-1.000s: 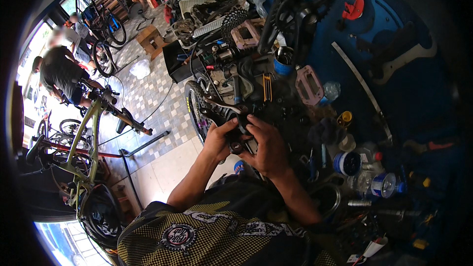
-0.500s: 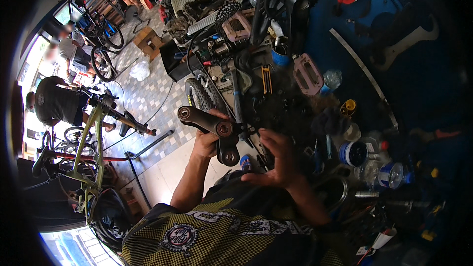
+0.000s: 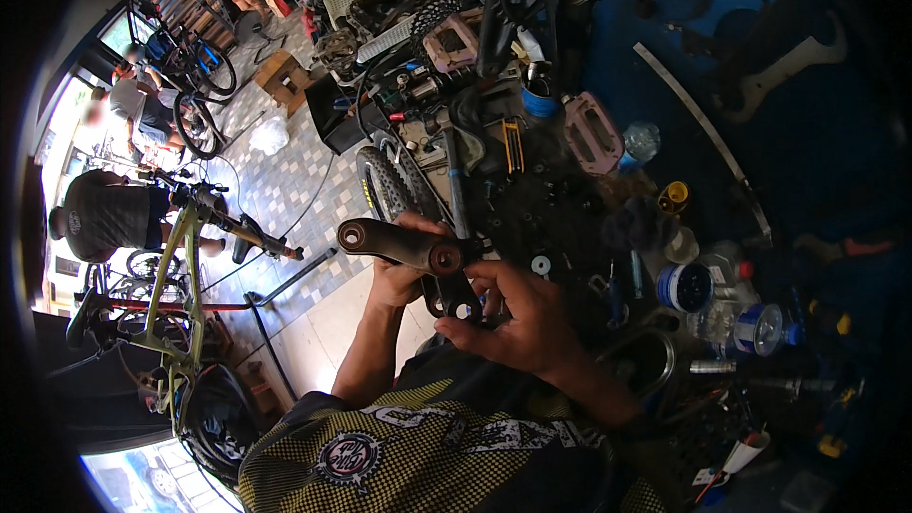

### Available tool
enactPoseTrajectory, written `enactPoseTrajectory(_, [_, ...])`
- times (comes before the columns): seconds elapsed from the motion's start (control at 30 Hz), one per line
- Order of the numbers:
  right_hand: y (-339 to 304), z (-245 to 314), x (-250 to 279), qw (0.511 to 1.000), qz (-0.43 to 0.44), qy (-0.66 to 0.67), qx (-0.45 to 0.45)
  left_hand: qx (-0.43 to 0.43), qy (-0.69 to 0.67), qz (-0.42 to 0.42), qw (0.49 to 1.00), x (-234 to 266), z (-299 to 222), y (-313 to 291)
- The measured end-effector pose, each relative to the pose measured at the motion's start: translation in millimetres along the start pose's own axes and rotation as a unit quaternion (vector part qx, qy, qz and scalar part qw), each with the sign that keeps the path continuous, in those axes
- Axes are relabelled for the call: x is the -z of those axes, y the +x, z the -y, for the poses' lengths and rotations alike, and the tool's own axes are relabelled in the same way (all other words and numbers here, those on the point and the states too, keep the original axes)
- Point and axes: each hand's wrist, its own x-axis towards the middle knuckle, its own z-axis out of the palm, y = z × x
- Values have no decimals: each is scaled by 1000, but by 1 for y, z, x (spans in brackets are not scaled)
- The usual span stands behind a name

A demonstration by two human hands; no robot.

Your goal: The person assembles a bicycle crankset by inserting a bolt into the crank arm and tightening it with a screwdriver. They then insert a second bolt and tighten it, repeating the process for the other crank arm.

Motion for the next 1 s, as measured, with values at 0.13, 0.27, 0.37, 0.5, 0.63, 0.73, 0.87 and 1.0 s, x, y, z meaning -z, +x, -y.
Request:
enactPoseTrajectory(0.13, [2, 7, -5, 1000, 1, 8, -24, -6, 18, -2, 1000, 2, -2, -1])
enactPoseTrajectory(0.27, [4, 13, -10, 998, -6, 20, -57, -9, 11, -17, 1000, 0, -3, -1])
enactPoseTrajectory(0.37, [3, 15, -11, 998, -5, 24, -64, -3, -15, -17, 1000, -3, -1, -1])
enactPoseTrajectory(0.5, [4, 18, -11, 998, -10, 19, -62, 2, -33, -17, 999, -2, 2, 0])
enactPoseTrajectory(0.63, [6, 18, -10, 998, -22, 2, -52, 31, -84, -17, 996, -7, 0, 1])
enactPoseTrajectory(0.73, [7, 17, -11, 998, -30, -4, -56, 57, -111, -15, 992, -12, -3, 3])
enactPoseTrajectory(0.87, [8, 12, -10, 998, -24, -24, -58, 53, -201, 14, 978, -9, 0, 7])
enactPoseTrajectory(1.0, [11, 16, -10, 998, -33, -47, -34, 24, -208, -24, 978, -11, 3, 7])
